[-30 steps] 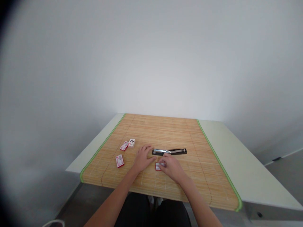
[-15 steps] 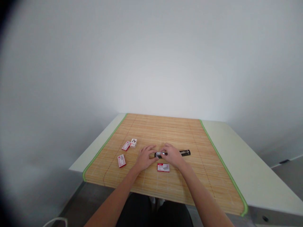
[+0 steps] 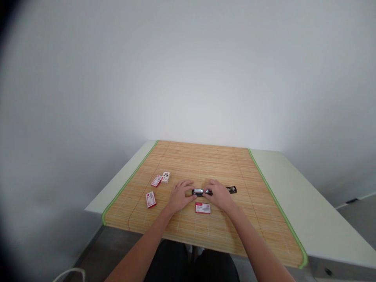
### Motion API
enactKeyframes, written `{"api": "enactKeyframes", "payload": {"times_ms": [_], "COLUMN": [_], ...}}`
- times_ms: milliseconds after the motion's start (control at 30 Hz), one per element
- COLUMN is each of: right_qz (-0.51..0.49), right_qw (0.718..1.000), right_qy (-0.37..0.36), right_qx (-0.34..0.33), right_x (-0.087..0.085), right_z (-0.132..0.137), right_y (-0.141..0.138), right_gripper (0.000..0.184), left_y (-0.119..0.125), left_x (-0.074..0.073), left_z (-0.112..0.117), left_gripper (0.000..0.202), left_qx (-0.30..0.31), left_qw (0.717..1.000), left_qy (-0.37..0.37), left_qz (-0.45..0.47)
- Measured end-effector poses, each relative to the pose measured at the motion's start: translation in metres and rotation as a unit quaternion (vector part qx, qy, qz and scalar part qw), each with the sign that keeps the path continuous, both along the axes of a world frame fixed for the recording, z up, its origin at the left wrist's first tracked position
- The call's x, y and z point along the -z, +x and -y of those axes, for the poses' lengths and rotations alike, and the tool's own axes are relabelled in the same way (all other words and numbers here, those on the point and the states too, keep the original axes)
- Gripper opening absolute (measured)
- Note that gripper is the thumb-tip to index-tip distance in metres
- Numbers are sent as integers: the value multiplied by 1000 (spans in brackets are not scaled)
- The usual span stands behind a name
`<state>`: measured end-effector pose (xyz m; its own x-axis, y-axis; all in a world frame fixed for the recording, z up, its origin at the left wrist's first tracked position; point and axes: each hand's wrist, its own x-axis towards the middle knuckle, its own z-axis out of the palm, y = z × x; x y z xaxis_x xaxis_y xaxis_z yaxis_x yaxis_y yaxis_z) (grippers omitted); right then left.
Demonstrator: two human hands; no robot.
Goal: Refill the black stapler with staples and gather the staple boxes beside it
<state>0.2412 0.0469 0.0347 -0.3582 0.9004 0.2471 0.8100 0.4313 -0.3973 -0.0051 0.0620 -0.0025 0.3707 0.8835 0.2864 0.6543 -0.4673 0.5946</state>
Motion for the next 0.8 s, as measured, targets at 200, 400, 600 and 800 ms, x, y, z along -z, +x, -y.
{"api": "enactKeyframes", "payload": {"times_ms": [200,400,600,800], "right_qz": [2,-29,-323,-481], "right_qw": [1000,999,930,858], "right_qy": [3,40,-124,-135], "right_qx": [-10,14,122,117], "right_x": [7,-16,3,17], "right_z": [1,3,27,36], "right_y": [-14,39,108,80], "right_gripper": [10,30,62,61], "left_y": [0,-1,-1,-1], "left_x": [-1,-2,-7,-10], "left_z": [1,0,2,4], "left_gripper": [33,35,35,36], "left_qx": [2,3,1,6], "left_qw": [1000,1000,1000,1000], "left_qy": [0,-11,-26,-29], "left_qz": [6,9,9,8]}}
